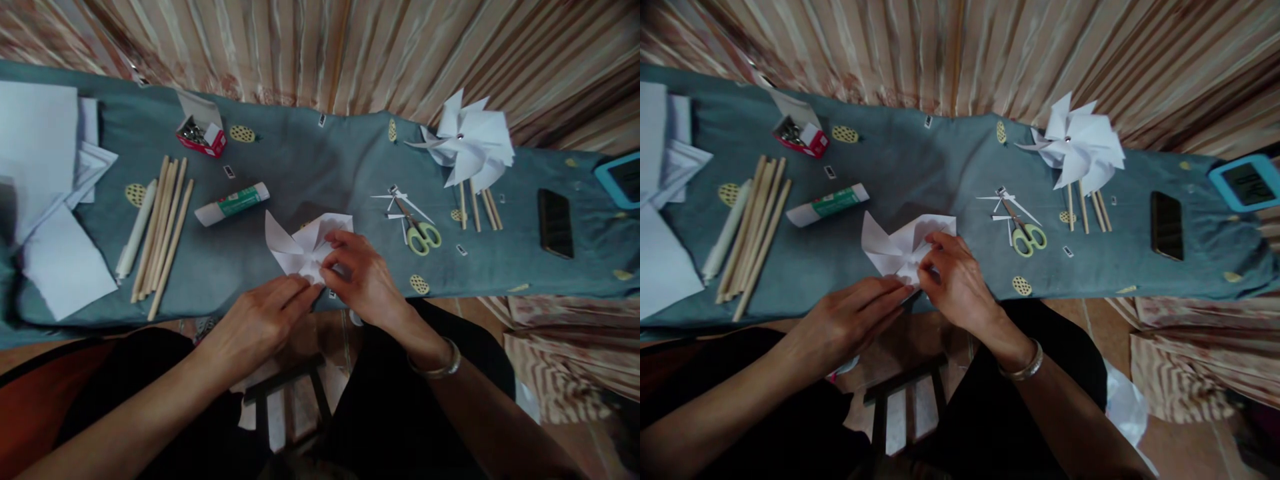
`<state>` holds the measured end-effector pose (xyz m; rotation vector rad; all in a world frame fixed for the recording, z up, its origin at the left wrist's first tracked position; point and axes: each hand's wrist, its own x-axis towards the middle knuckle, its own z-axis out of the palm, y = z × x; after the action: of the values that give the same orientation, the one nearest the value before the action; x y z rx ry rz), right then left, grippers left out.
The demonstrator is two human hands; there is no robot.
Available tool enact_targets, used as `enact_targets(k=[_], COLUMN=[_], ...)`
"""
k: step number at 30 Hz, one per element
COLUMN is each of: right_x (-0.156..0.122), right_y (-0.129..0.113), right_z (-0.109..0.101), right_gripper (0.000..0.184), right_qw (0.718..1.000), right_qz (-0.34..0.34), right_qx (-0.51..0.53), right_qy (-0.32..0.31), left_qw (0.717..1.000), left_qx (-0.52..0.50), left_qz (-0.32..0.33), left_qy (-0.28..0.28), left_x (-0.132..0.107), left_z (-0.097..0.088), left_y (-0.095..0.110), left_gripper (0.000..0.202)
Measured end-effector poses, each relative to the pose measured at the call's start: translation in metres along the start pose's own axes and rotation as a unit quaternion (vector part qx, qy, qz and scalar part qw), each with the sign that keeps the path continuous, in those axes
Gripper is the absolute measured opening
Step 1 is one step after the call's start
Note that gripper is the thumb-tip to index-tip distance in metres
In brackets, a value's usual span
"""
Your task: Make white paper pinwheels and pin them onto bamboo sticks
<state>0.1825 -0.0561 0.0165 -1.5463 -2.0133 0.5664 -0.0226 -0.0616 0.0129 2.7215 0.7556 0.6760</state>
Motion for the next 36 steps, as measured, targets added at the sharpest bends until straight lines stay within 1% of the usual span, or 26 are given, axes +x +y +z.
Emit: enact_targets(k=[2,8,12,18,30,36], right_x=[0.0,-0.0003,-0.0002,0.0001,-0.0004,-0.0019], right_y=[-0.0005,-0.0014,-0.0017,-0.0018,-0.0015,-0.0013], right_z=[0.0009,0.003,0.0036,0.003,0.0031,0.0053], right_gripper=[0.01,0.009,0.01,0.009,0.009,0.013], right_qw=[1.0,1.0,1.0,1.0,1.0,1.0], right_qz=[0.003,0.011,0.018,0.02,0.018,-0.01], right_qx=[-0.003,-0.001,0.003,0.003,0.001,-0.007], right_qy=[0.002,0.01,0.011,0.011,0.004,0.018], left_qw=[1.0,1.0,1.0,1.0,0.999,1.0], left_qx=[-0.012,-0.019,-0.009,-0.006,-0.002,-0.002], left_qz=[0.0,-0.013,-0.023,-0.021,-0.027,-0.018], left_qy=[-0.012,-0.019,-0.018,-0.009,-0.019,-0.014], left_x=[-0.0003,-0.0005,0.001,0.0032,0.0034,0.0033], left_z=[-0.0002,-0.0003,-0.0002,0.0006,-0.0002,0.0006], left_y=[-0.0005,-0.0006,0.0,-0.0004,0.0008,0.0004], left_gripper=[0.028,0.028,0.026,0.023,0.022,0.022])
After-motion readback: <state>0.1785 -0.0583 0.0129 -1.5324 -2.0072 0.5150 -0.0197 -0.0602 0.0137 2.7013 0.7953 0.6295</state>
